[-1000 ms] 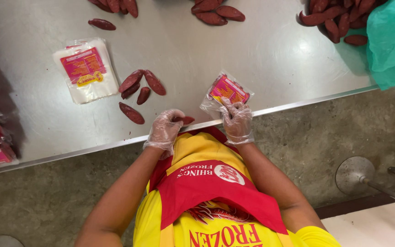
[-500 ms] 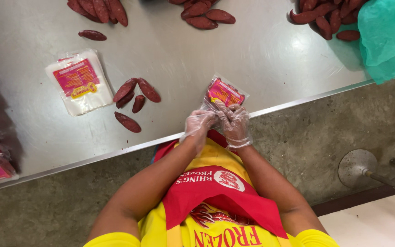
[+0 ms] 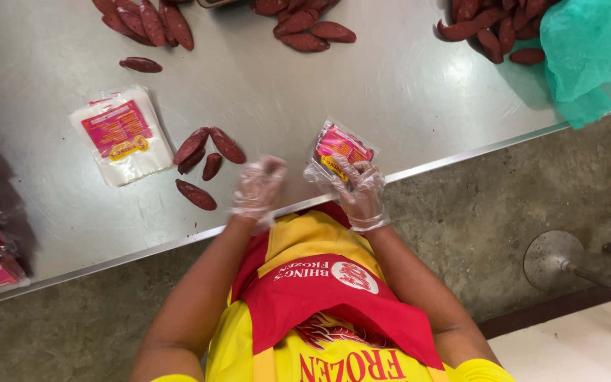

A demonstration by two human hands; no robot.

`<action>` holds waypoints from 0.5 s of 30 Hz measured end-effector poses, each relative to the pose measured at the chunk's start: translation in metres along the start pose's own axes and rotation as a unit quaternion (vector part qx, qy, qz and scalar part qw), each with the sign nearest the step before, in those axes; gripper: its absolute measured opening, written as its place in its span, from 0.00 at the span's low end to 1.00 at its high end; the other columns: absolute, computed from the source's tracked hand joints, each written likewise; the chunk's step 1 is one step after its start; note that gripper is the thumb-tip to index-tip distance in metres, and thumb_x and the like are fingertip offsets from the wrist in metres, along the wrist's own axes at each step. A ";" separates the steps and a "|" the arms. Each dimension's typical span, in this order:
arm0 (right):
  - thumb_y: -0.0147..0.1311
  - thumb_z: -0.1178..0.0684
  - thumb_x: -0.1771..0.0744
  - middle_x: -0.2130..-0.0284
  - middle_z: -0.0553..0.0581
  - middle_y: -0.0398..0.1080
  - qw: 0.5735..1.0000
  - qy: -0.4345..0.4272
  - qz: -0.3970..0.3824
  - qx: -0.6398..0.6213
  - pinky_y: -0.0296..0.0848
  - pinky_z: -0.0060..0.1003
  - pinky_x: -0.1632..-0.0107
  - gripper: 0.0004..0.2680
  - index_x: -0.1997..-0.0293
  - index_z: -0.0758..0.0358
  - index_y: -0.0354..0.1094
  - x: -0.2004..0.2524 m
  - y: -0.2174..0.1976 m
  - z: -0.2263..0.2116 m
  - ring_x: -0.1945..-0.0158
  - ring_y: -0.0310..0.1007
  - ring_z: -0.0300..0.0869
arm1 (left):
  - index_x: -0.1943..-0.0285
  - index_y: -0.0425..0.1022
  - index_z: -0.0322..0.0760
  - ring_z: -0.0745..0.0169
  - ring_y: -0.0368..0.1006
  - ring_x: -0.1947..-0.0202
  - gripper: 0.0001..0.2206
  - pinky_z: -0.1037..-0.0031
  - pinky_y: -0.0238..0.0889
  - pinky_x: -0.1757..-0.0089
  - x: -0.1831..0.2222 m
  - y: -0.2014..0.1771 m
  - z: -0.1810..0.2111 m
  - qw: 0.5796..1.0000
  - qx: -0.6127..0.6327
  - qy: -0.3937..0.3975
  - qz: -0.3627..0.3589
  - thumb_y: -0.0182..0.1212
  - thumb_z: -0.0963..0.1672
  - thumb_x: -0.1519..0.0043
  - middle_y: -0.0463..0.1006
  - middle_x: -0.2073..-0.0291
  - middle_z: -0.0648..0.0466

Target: The person places red sausage pieces into small plastic bags on a stainless steel table. They arrange the pieces inside the bags and then move the filled packages to a stack on the left side of the table. A digital scale is visible on the table, and the person wears gloves throughout the process.

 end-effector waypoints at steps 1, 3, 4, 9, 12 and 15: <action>0.65 0.50 0.35 0.62 0.59 0.69 1.000 -0.004 -0.012 0.010 0.69 0.52 0.55 0.17 0.39 0.49 0.74 -0.003 0.002 -0.001 0.59 0.68 0.53 | 0.53 0.80 0.47 0.52 0.78 0.60 0.07 0.62 0.72 0.55 0.005 -0.039 0.001 0.986 -0.060 0.108 0.117 0.67 0.44 0.39 0.82 0.63 0.48; 0.66 0.49 0.36 0.62 0.59 0.70 0.999 -0.013 -0.037 0.029 0.68 0.53 0.55 0.19 0.38 0.50 0.73 -0.009 0.007 0.000 0.60 0.69 0.53 | 0.52 0.81 0.47 0.43 0.76 0.58 0.17 0.54 0.69 0.55 0.004 -0.089 -0.009 0.937 -0.218 0.135 0.235 0.71 0.47 0.51 0.80 0.58 0.41; 0.66 0.49 0.37 0.63 0.59 0.70 0.998 -0.014 -0.034 0.053 0.68 0.53 0.55 0.19 0.38 0.50 0.73 -0.006 0.008 -0.001 0.60 0.70 0.53 | 0.49 0.79 0.46 0.44 0.76 0.57 0.18 0.56 0.69 0.54 0.000 -0.093 -0.023 0.963 -0.180 0.084 0.180 0.70 0.46 0.49 0.79 0.56 0.42; 0.65 0.49 0.37 0.66 0.56 0.73 0.999 0.015 -0.046 0.000 0.70 0.48 0.54 0.18 0.41 0.44 0.75 -0.010 0.015 0.004 0.62 0.72 0.49 | 0.43 0.77 0.33 0.44 0.78 0.48 0.15 0.59 0.68 0.47 -0.031 -0.071 -0.097 0.965 0.176 -0.175 0.079 0.58 0.48 0.30 0.82 0.50 0.38; 0.66 0.49 0.37 0.69 0.58 0.73 0.994 -0.068 -0.040 0.076 0.67 0.51 0.57 0.17 0.41 0.48 0.76 -0.011 0.016 -0.002 0.62 0.72 0.50 | 0.36 0.70 0.35 0.35 0.72 0.45 0.17 0.51 0.64 0.51 -0.029 -0.075 -0.085 0.963 -0.246 0.013 0.105 0.61 0.41 0.34 0.75 0.44 0.37; 0.64 0.51 0.37 0.68 0.58 0.73 0.995 -0.068 -0.044 0.052 0.68 0.50 0.55 0.17 0.41 0.48 0.76 -0.010 0.016 -0.001 0.62 0.72 0.49 | 0.33 0.66 0.34 0.38 0.73 0.44 0.26 0.57 0.67 0.47 -0.014 -0.092 -0.066 0.985 -0.091 0.028 0.142 0.59 0.42 0.42 0.74 0.42 0.37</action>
Point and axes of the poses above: each hand's wrist, its own x-axis away from the middle knuckle, its own y-axis out of the palm, z = x × y, the point moved 6 cm from there along -x, towards the middle knuckle
